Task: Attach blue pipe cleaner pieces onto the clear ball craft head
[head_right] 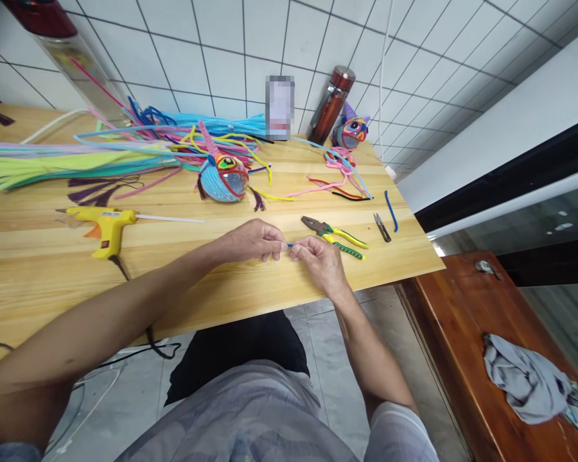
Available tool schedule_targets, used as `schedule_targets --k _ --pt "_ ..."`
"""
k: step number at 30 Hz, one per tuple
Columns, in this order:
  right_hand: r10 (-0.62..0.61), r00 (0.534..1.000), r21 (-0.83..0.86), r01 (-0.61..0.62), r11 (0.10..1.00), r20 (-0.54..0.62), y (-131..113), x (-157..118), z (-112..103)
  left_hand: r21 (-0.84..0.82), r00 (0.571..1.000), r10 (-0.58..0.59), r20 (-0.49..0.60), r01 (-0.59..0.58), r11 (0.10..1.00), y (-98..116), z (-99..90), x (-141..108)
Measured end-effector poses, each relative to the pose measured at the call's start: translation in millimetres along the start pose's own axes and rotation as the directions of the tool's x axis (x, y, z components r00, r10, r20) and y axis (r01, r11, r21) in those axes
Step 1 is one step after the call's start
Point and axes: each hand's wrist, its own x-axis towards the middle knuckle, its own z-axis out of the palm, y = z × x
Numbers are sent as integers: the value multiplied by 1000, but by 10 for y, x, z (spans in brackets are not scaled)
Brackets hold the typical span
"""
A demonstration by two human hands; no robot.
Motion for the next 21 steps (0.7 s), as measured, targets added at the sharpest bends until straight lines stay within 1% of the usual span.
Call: schedule_targets --k 3,5,7,9,11,13,15,17,19,21 --pt "23 999 35 -22 999 -37 39 -20 40 -10 1000 -6 -14 6 1000 -7 10 3" --pt "53 998 74 -50 996 -30 49 -13 33 -13 1000 0 -14 0 1000 -13 14 8" --pt "69 998 113 -67 991 -8 44 11 -13 -17 1000 4 -12 -5 1000 -23 16 19" --pt "52 999 124 -51 991 2 23 39 -84 -14 1000 2 -11 -2 1000 -31 21 30" --pt "17 1000 75 -18 997 14 -13 63 -150 -7 1000 -6 -15 6 1000 -27 27 34" --pt "-4 998 -14 5 1000 63 -55 76 -180 12 1000 -8 -16 9 1000 -11 32 26" --pt "4 991 -84 7 996 135 -93 81 -168 41 1000 -11 -12 11 999 12 31 9" --pt "28 984 -101 -10 995 179 -112 84 -136 56 1000 -14 1 14 998 27 20 -6" --pt "52 985 -71 -41 997 162 -105 84 -107 40 1000 -12 10 12 999 27 4 -9" --pt "71 993 -19 -69 997 99 -75 78 -94 2 1000 -9 0 9 1000 15 -12 1"
